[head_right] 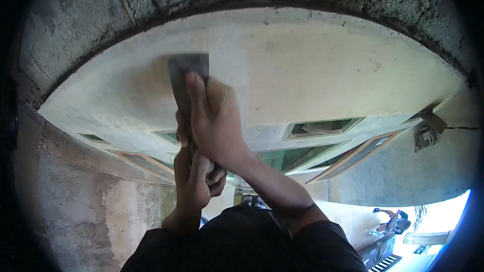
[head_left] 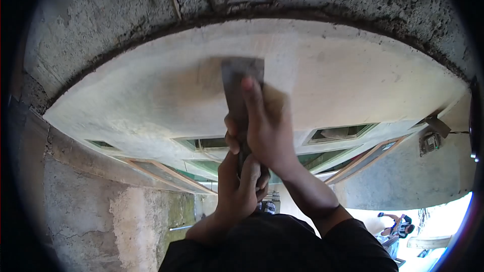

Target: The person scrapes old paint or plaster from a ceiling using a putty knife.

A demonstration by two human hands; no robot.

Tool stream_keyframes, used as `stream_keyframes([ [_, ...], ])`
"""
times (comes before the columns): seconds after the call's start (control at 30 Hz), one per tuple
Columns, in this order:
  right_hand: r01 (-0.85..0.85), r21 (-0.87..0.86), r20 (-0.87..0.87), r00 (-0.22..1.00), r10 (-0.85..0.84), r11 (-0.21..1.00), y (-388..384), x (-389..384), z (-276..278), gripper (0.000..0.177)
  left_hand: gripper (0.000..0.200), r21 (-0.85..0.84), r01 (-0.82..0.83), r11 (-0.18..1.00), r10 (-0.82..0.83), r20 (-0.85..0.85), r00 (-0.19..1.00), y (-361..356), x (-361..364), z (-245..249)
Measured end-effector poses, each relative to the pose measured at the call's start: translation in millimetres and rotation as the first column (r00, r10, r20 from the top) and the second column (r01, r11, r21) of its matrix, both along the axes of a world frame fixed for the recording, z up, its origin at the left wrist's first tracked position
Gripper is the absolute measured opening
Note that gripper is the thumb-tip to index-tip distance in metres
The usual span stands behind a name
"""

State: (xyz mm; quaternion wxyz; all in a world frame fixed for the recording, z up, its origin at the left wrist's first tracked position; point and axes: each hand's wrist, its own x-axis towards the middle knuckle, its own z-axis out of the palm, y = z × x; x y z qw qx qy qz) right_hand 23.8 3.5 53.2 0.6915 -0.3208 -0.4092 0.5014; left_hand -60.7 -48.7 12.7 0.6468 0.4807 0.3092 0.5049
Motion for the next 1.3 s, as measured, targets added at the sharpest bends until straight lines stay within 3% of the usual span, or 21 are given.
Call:
stream_keyframes([
  [0.07,0.038,-0.012,0.038,0.999,-0.037,0.999,3.1,-3.2,-10.3,0.040,0.016,-0.057,0.125,0.990,-0.125,0.005,0.992,3.1,-9.1,-5.1],
  [0.1,0.010,-0.032,-0.016,1.000,-0.010,0.999,0.8,-4.2,-3.8,0.039,0.016,-0.006,0.142,0.990,-0.141,0.035,0.989,1.6,-10.2,-1.6],
  [0.27,-0.006,0.032,0.007,1.000,0.006,0.999,1.4,2.0,7.1,0.034,0.016,0.049,0.093,0.994,-0.093,-0.012,0.996,3.3,-3.8,13.5],
  [0.33,0.017,-0.041,0.010,1.000,-0.017,0.999,1.4,-1.8,0.6,0.036,0.016,-0.025,0.106,0.994,-0.106,0.016,0.994,4.2,-5.1,6.7],
  [0.4,0.007,0.009,0.046,0.999,-0.007,1.000,5.2,2.5,7.1,0.038,0.015,-0.035,0.111,0.993,-0.110,0.018,0.994,7.2,-3.5,12.8],
  [0.47,0.050,0.032,0.068,0.996,-0.052,0.998,10.2,6.8,28.6,0.038,0.021,0.028,0.032,0.999,-0.033,0.032,0.999,15.4,7.3,29.8],
  [0.53,0.045,0.082,0.003,0.999,-0.045,0.996,11.0,7.2,33.2,0.038,0.026,0.098,0.075,0.992,-0.080,0.049,0.996,19.8,3.0,30.5],
  [0.6,-0.016,0.003,0.066,0.998,0.016,1.000,1.0,9.9,25.2,0.038,0.013,-0.007,0.213,0.977,-0.212,0.065,0.975,17.6,-5.8,13.2],
  [0.67,-0.028,-0.031,0.040,0.999,0.029,0.999,-5.1,8.2,-6.2,0.038,0.012,-0.130,0.318,0.939,-0.302,0.126,0.945,7.5,-16.9,-9.7],
  [0.77,-0.105,-0.107,-0.031,0.994,0.102,0.989,-9.2,8.7,-51.0,0.037,0.017,-0.155,0.333,0.930,-0.319,0.111,0.941,-2.6,-32.0,-42.9],
  [0.87,-0.192,-0.124,-0.112,0.978,0.178,0.974,-11.3,2.0,-72.2,0.038,0.027,-0.135,0.411,0.901,-0.377,0.222,0.899,-4.7,-43.4,-68.1],
  [0.97,-0.271,-0.089,-0.226,0.943,0.246,0.958,-10.8,-8.1,-78.4,0.041,0.031,-0.157,0.250,0.955,-0.179,0.366,0.913,-6.3,-39.3,-82.6],
  [1.0,-0.321,-0.056,-0.288,0.912,0.293,0.945,-9.8,-9.5,-78.0,0.042,0.031,-0.157,0.252,0.955,-0.180,0.368,0.912,-4.1,-39.4,-82.0],
  [1.1,-0.354,-0.028,-0.251,0.908,0.336,0.935,-3.6,-5.3,-65.3,0.044,0.028,-0.174,0.281,0.944,-0.170,0.473,0.864,3.0,-39.5,-81.1],
  [1.17,-0.333,-0.044,-0.189,0.928,0.319,0.942,-2.2,-2.6,-58.7,0.045,0.025,0.026,0.417,0.908,-0.351,0.588,0.728,11.2,-38.8,-87.1],
  [1.3,-0.218,-0.096,-0.160,0.966,0.201,0.971,-1.1,-11.3,-52.7,0.048,0.023,-0.008,0.355,0.935,-0.289,0.565,0.773,8.4,-30.9,-80.4],
])
